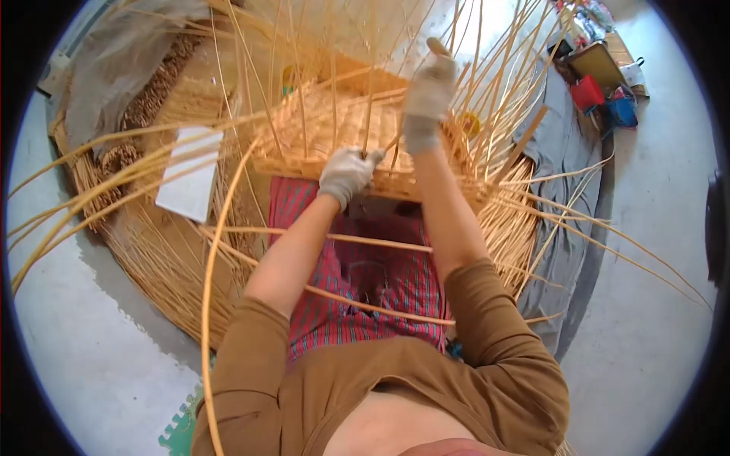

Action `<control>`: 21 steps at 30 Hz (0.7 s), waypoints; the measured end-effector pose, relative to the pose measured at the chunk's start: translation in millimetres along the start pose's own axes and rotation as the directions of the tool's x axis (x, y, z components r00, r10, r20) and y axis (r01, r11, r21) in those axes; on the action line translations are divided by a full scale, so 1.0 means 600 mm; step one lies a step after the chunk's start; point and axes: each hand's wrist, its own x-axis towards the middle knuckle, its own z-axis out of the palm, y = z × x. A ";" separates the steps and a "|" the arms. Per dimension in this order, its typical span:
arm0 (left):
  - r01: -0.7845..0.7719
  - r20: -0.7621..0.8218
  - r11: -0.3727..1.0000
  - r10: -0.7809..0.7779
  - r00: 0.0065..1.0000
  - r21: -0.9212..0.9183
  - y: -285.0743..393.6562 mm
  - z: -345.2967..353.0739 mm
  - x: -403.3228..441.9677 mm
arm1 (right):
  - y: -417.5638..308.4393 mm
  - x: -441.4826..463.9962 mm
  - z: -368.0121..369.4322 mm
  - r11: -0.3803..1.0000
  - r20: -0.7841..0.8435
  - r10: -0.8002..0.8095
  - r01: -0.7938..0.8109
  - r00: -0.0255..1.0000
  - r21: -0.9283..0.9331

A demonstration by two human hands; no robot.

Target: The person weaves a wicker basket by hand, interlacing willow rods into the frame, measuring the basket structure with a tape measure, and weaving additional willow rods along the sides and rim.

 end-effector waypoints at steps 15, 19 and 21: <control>-0.054 -0.198 0.874 -0.050 0.979 -0.484 0.037 0.057 -0.013 | -0.173 -0.225 -0.179 0.813 -0.176 0.558 -0.493 0.811 0.308; -0.664 -0.551 0.689 0.446 0.705 -0.292 0.024 0.064 -0.002 | -0.149 -0.167 -0.358 0.827 -0.317 0.560 -0.498 0.765 0.260; -0.488 -0.211 0.873 0.476 0.854 -0.006 0.059 0.106 0.016 | -0.152 -0.185 -0.399 0.813 -0.357 0.578 -0.476 0.734 0.336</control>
